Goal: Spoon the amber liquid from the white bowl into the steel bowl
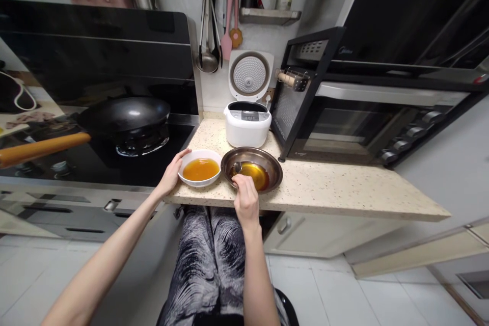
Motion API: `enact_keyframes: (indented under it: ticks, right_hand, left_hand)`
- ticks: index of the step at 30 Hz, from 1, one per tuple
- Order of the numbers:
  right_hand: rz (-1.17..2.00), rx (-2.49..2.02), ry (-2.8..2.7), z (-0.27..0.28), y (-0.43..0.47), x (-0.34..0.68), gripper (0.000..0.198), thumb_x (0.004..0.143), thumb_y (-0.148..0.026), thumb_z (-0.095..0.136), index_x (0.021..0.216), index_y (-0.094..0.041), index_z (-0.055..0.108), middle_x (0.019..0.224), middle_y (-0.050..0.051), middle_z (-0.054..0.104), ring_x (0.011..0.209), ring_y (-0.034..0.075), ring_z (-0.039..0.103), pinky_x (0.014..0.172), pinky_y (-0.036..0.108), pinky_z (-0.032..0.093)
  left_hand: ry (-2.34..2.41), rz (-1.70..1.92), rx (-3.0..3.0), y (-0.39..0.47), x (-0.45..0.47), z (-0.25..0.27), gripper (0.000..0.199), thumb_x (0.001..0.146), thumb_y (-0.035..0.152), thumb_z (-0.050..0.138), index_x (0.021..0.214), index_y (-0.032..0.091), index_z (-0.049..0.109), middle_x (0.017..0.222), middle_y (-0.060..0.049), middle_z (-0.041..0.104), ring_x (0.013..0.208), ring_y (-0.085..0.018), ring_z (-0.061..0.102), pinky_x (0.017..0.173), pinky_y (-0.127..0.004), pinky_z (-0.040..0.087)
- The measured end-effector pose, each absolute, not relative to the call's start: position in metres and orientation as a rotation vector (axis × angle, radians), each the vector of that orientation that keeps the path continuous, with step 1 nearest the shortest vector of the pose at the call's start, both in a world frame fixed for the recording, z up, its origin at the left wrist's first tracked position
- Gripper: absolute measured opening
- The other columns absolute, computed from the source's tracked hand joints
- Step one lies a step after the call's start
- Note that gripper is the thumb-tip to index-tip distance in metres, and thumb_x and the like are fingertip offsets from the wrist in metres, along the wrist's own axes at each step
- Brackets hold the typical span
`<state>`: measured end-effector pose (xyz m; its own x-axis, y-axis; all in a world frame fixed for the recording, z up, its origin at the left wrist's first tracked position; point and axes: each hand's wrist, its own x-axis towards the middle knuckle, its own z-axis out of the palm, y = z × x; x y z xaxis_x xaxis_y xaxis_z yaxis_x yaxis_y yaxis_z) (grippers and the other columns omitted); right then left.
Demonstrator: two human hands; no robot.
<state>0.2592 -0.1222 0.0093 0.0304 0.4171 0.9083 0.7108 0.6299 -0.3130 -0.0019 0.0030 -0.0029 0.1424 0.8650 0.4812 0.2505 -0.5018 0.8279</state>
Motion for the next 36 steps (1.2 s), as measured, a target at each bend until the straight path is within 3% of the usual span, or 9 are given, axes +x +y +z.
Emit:
enact_keyframes:
  ticks: [21,36]
  right_hand:
    - [-0.302,-0.97,-1.388,0.014,-0.129,0.251,0.022,0.098,-0.011,0.048,0.105,-0.022,0.065,0.093,0.007,0.07,0.092,0.02,0.068,0.085,0.04,0.057]
    - [-0.007,-0.923,-1.339,0.013,-0.119,0.181,0.017,0.101,-0.017,0.048,0.099,-0.021,0.065,0.094,0.006,0.072,0.092,0.017,0.07,0.084,0.032,0.057]
  left_hand:
    - [1.06,1.371,1.843,0.002,-0.002,-0.003,0.052,0.102,0.047,0.037,0.143,0.02,0.054,0.152,-0.01,0.054,0.146,-0.026,0.046,0.128,-0.046,0.026]
    - [1.047,1.389,1.845,0.003,0.0,-0.003,0.05,0.102,0.046,0.037,0.14,0.02,0.058,0.151,-0.009,0.055,0.145,-0.025,0.047,0.127,-0.045,0.029]
